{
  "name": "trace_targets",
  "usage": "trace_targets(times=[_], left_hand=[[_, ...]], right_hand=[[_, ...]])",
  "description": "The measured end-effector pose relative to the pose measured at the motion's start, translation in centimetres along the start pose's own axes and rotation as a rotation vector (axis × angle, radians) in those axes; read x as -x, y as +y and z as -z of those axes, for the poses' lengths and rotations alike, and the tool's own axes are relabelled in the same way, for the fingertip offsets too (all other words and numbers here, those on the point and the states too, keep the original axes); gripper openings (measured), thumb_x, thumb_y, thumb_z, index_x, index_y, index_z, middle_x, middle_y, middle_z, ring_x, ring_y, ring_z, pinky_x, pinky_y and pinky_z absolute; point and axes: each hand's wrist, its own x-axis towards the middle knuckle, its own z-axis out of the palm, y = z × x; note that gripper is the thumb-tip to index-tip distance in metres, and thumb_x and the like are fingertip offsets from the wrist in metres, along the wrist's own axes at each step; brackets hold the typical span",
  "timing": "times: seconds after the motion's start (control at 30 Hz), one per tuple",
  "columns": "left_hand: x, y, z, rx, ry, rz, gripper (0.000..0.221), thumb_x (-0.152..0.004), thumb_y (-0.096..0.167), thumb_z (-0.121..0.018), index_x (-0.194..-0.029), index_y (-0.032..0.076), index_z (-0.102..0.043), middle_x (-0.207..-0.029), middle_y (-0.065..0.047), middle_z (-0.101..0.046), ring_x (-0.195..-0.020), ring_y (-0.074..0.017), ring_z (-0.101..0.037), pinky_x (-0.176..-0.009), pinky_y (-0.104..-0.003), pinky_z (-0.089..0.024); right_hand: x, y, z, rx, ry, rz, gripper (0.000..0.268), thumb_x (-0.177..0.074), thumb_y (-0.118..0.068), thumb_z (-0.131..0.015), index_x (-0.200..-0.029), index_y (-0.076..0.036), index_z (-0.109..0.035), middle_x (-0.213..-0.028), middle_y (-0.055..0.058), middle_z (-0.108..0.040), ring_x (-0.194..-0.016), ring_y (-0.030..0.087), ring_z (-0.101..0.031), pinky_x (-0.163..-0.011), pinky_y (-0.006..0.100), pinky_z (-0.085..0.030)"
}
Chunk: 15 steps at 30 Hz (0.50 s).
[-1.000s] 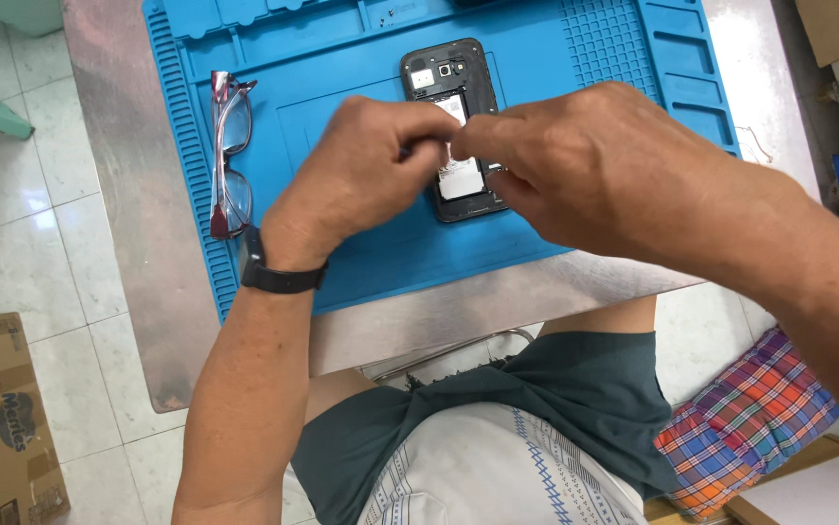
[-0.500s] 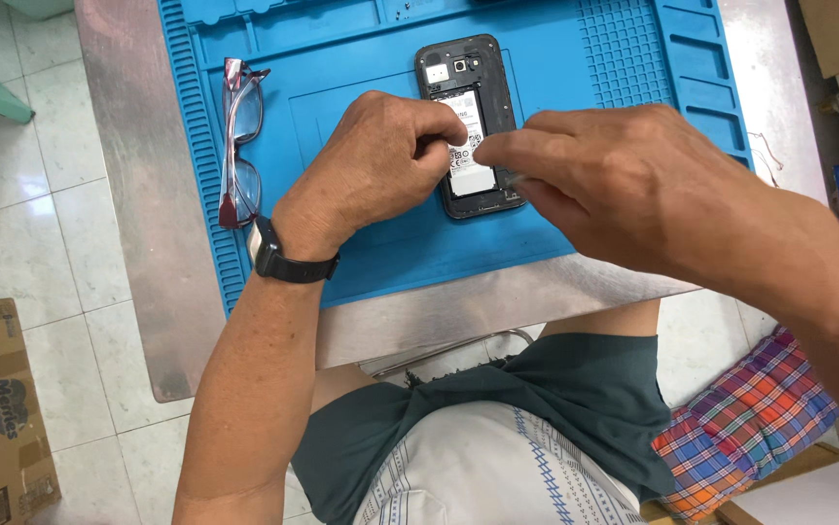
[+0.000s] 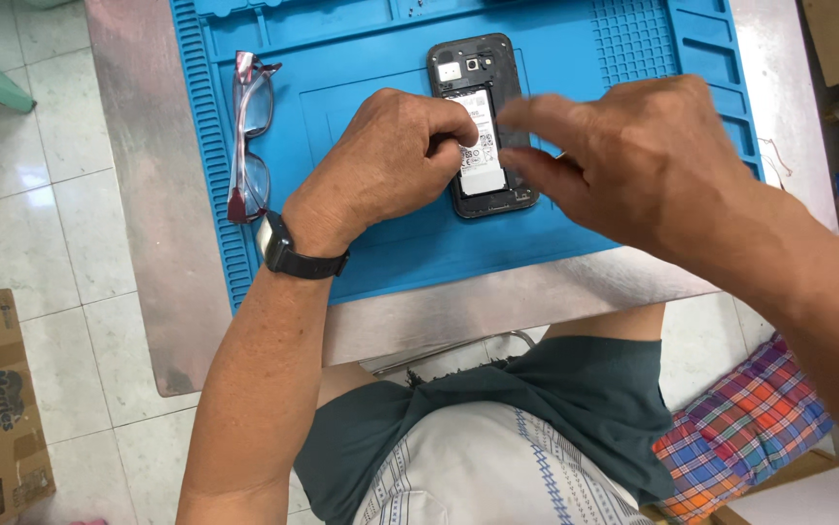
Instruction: The person uses a screwdriver to remove screws from the back of a disassembled smartphone placed on a blue work mat. They carefully unscrew multiple fasteners around the device's perimeter and place them into a compartment on the mat.
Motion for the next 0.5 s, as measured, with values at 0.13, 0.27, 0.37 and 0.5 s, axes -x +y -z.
trace_targets(times=[0.13,0.27,0.37,0.5], left_hand=[[0.2,-0.2,-0.1,0.027,0.044,-0.084,0.021,-0.083,-0.001,-0.052,-0.083,0.010,-0.070,-0.068,-0.002,-0.067,-0.061,-0.0208,-0.059,-0.058,-0.038,-0.045],[0.0,0.1,0.0,0.011,0.008,-0.017,0.023,-0.084,0.002,-0.052,-0.085,0.010,-0.074,-0.072,-0.003,-0.072,-0.063,-0.0222,-0.063,-0.060,-0.040,-0.047],[0.0,0.1,0.1,0.007,-0.009,0.007,0.024,-0.083,0.003,-0.051,-0.085,0.010,-0.074,-0.073,-0.003,-0.073,-0.063,-0.0225,-0.063,-0.060,-0.040,-0.047],[0.0,0.1,0.0,0.001,-0.007,-0.004,0.023,-0.082,0.003,-0.049,-0.083,0.010,-0.072,-0.072,-0.003,-0.072,-0.064,-0.0239,-0.061,-0.062,-0.042,-0.046]], right_hand=[[-1.5,-0.6,2.9,-0.325,-0.155,0.003,0.057,-0.101,-0.013,-0.073,-0.155,-0.013,-0.054,-0.101,0.006,-0.072,-0.068,0.031,-0.066,-0.047,0.046,-0.044],[-0.8,-0.2,1.8,-0.128,-0.141,-0.039,0.049,-0.106,-0.034,-0.077,-0.152,-0.024,-0.064,-0.071,0.000,-0.070,-0.059,0.029,-0.067,-0.047,0.043,-0.044],[-1.4,-0.1,3.0,-0.281,-0.164,-0.064,0.063,-0.101,-0.028,-0.080,-0.158,-0.019,-0.056,-0.100,0.001,-0.078,-0.073,0.027,-0.074,-0.047,0.044,-0.047],[-0.1,0.9,1.8,-0.402,-0.125,-0.070,0.056,-0.102,-0.015,-0.082,-0.154,-0.015,-0.064,-0.094,-0.001,-0.079,-0.060,0.025,-0.067,-0.056,0.045,-0.050]])
